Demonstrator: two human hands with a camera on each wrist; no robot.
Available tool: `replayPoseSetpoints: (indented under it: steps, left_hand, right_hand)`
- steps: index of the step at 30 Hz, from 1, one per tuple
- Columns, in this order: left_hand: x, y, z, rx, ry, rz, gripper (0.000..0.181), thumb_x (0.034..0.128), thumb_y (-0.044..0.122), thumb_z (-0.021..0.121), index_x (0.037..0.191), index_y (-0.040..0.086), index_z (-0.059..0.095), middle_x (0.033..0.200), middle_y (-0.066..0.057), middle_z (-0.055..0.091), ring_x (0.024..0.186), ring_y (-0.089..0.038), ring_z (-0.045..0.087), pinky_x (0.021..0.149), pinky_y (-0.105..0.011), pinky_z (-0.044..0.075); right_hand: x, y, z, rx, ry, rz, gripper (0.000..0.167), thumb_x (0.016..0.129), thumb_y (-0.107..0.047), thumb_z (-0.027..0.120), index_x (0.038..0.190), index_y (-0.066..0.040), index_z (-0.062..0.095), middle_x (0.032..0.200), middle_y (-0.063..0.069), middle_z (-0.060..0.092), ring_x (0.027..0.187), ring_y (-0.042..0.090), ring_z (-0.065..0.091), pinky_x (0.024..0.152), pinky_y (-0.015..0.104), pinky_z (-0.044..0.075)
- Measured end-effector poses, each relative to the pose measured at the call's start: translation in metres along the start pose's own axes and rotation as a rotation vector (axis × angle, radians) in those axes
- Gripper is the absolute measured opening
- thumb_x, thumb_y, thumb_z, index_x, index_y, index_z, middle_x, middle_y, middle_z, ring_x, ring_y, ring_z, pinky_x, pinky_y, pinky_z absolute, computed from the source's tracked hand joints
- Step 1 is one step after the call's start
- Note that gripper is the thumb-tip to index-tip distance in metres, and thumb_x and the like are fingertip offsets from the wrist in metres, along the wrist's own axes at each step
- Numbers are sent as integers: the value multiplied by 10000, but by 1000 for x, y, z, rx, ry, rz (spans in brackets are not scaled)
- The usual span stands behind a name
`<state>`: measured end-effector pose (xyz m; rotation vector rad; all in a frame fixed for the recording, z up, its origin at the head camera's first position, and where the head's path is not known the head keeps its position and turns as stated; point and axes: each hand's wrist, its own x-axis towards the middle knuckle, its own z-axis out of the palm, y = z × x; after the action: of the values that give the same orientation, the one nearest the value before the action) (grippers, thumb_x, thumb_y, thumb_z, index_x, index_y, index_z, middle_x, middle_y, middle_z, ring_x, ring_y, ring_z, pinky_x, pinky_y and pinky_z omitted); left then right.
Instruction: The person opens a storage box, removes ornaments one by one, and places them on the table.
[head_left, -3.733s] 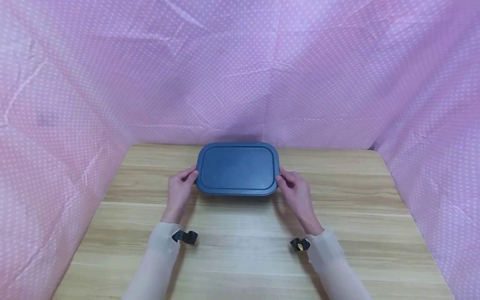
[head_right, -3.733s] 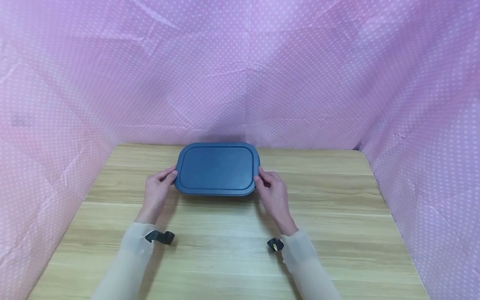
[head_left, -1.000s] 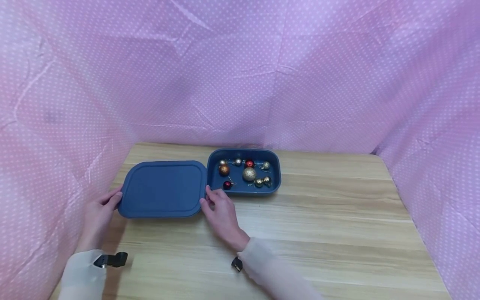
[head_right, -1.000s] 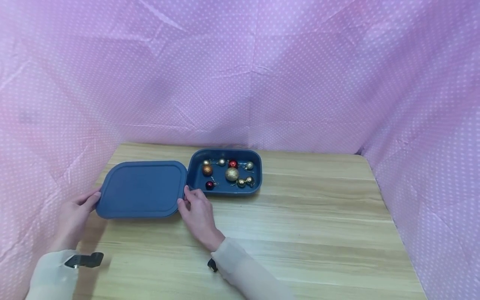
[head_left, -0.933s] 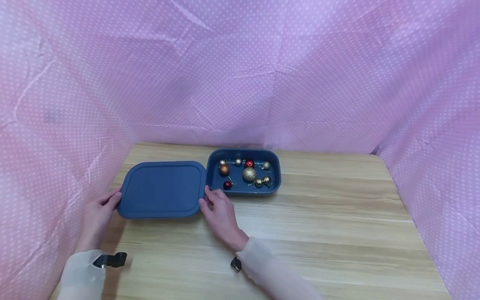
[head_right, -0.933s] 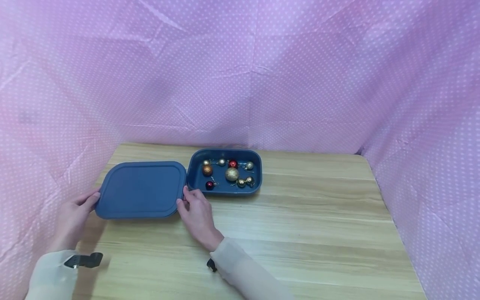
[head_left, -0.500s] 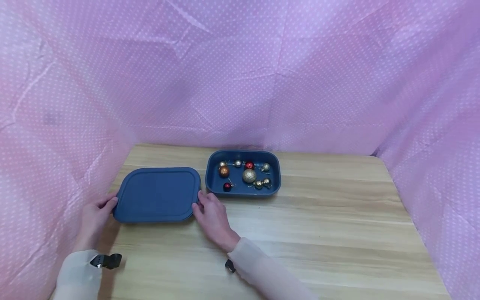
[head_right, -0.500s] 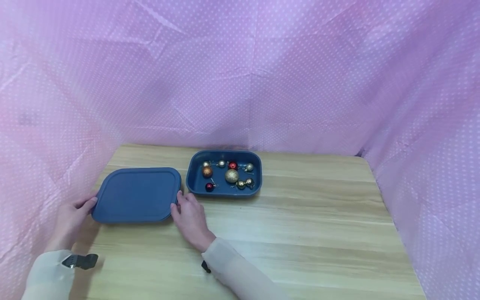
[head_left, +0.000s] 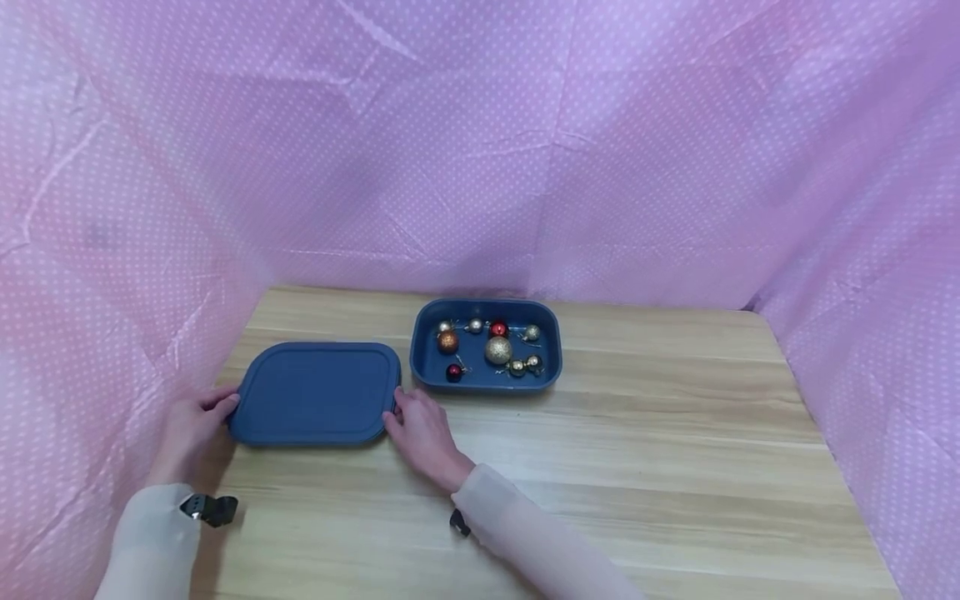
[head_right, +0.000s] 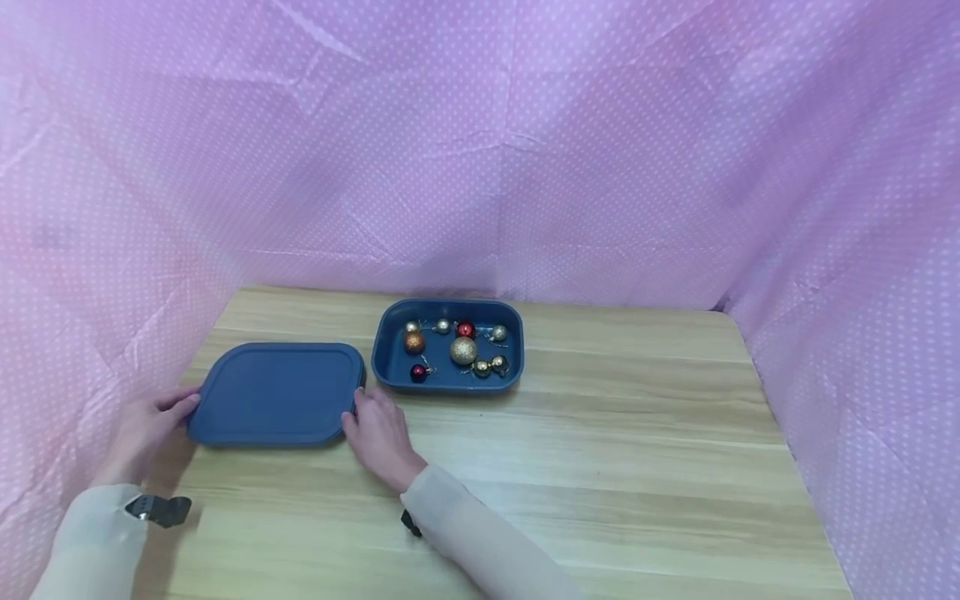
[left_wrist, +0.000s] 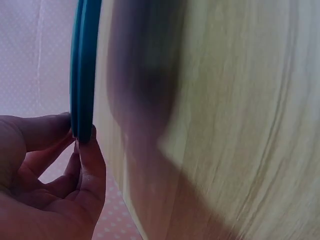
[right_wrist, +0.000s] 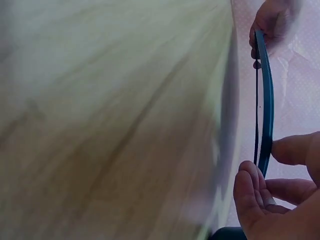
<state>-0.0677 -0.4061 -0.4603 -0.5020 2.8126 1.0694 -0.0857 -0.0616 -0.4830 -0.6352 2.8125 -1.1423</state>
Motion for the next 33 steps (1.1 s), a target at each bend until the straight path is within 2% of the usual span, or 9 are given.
replayPoseSetpoints:
  steps: [4,6,10,13,15,17,21,27,33]
  left_hand:
    - [5,-4,1,23,-20,35,411,1080,158,530,1337,-159,588,1310,-368,583,1253,-517,554,804,-239,544]
    - [7,-6,3,20,-36,42,398,1070,133,545,1327,-168,585,1294,-375,587,1261,-540,540,807,-249,546]
    - [12,-8,6,10,-56,43,365,1036,64,574,1301,-186,590,1246,-388,606,1110,-428,661,679,-101,466]
    - [15,-7,6,8,-71,6,366,1025,48,576,1298,-196,585,1227,-402,609,983,-285,697,638,-108,484]
    - [17,-7,6,16,-81,-27,372,1033,56,569,1309,-193,579,1236,-404,606,953,-287,714,670,-191,557]
    - [17,-5,6,32,-90,-52,381,1041,69,560,1322,-188,570,1255,-404,593,1045,-416,695,777,-329,601]
    - [18,-1,6,53,-108,-93,388,1049,78,563,1337,-182,560,1285,-401,576,1177,-519,616,926,-541,547]
    - [19,1,8,22,-100,-117,383,1035,50,583,1333,-189,566,1212,-390,639,929,-357,730,746,-367,615]
    - [10,-2,7,56,-60,-21,380,1016,31,570,1285,-237,554,1090,-394,658,847,-314,713,637,-271,578]
  right_hand:
    - [2,4,2,-7,-46,-1,120,957,-159,737,948,-47,694,729,-53,512,698,106,489,604,227,391]
    - [2,6,3,-24,-66,0,154,951,-165,743,864,-86,644,714,-56,503,692,112,497,601,233,391]
    - [4,7,5,-53,-95,5,142,947,-167,741,875,-81,655,725,-40,525,716,133,541,611,254,423]
    - [5,7,6,-66,-110,11,121,950,-163,730,926,-53,685,733,-27,540,729,144,556,621,266,444]
    - [6,6,5,-76,-120,17,123,953,-166,721,933,-49,689,733,-21,544,731,149,558,625,271,452]
    - [7,6,5,-86,-128,22,124,952,-169,720,925,-52,688,735,-17,552,733,151,562,631,273,461]
    - [8,6,6,-123,-139,27,123,952,-174,727,940,-54,700,767,-2,584,762,157,590,654,278,486]
    - [9,8,4,-145,-135,14,109,940,-159,734,942,-55,701,764,-10,566,753,145,576,641,270,477]
    - [-3,7,0,-67,-179,15,261,960,-182,692,1147,0,714,849,18,648,819,152,597,686,272,495]
